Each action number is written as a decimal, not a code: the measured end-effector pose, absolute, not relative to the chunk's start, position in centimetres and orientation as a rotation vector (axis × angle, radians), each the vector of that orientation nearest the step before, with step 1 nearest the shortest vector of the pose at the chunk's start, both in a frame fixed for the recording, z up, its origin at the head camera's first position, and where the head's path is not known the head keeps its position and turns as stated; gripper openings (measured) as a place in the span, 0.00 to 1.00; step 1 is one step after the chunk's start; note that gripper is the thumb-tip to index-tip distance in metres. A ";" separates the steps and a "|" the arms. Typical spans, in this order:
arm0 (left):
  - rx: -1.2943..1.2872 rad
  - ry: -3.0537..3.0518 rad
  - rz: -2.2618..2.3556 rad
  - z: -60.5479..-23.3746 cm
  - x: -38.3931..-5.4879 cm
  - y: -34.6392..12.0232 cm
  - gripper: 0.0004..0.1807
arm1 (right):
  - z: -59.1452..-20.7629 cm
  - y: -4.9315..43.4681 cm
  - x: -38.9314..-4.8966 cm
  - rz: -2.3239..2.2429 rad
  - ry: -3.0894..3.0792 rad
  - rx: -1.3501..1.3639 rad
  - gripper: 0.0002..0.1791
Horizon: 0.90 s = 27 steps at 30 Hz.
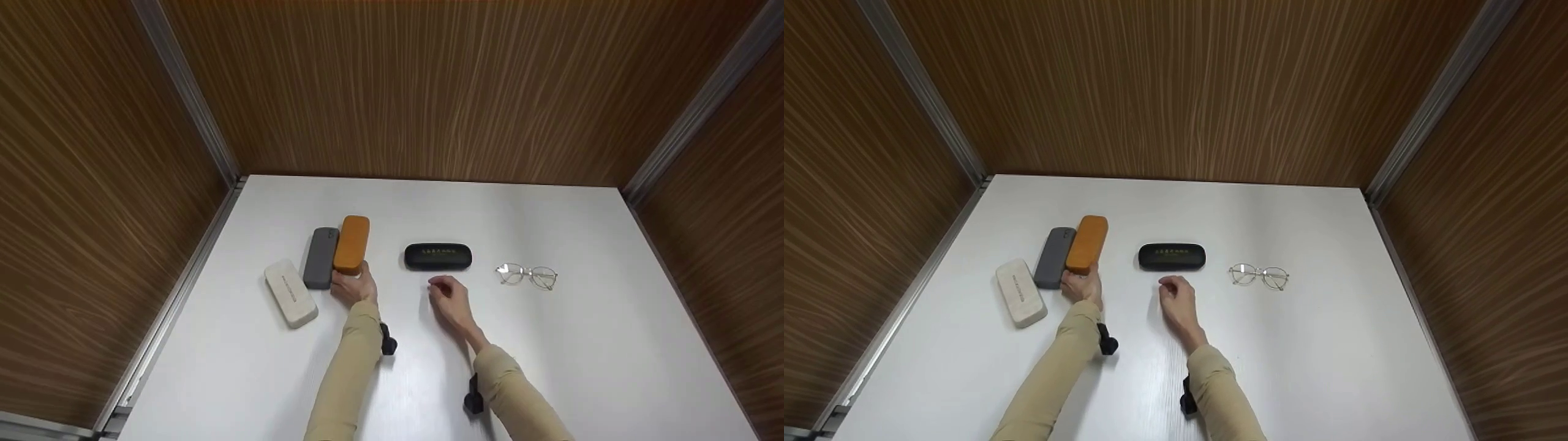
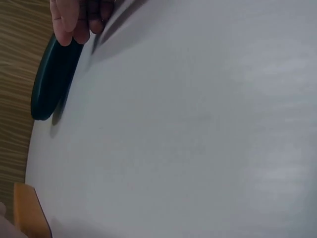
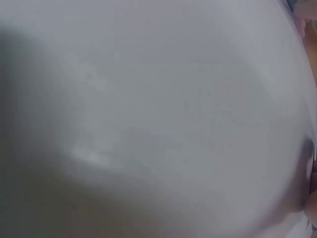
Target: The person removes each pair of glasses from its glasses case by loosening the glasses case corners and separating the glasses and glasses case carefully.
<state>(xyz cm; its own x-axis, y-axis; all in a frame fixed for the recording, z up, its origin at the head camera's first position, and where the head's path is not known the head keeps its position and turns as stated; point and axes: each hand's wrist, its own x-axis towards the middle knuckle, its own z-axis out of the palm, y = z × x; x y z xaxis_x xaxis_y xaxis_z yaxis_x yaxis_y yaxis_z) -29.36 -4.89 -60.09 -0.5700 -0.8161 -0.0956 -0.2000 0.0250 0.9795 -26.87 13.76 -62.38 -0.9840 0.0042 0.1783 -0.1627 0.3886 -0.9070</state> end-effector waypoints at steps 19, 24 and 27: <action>0.993 -2.003 -1.643 -62.0 -31.6 -8.4 0.40 | -62.6 13.2 -27.1 1.643 -2.560 0.230 0.10; 0.964 -2.027 -1.784 -61.6 -31.6 -9.4 0.38 | -62.6 13.3 -26.9 1.651 -2.568 0.250 0.10; 0.960 -2.098 -1.819 -60.0 -30.9 -9.6 0.37 | -62.5 13.3 -26.8 1.666 -2.562 0.269 0.10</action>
<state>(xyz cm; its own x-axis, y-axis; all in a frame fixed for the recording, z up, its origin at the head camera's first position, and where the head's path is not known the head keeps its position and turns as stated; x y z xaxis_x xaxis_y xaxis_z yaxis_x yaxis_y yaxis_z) -30.90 -9.59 -60.00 -0.7681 -0.5870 -0.2559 -0.3366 0.0302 0.9411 -26.85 13.34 -62.48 -0.9819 -0.1059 0.1567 -0.1862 0.3956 -0.8993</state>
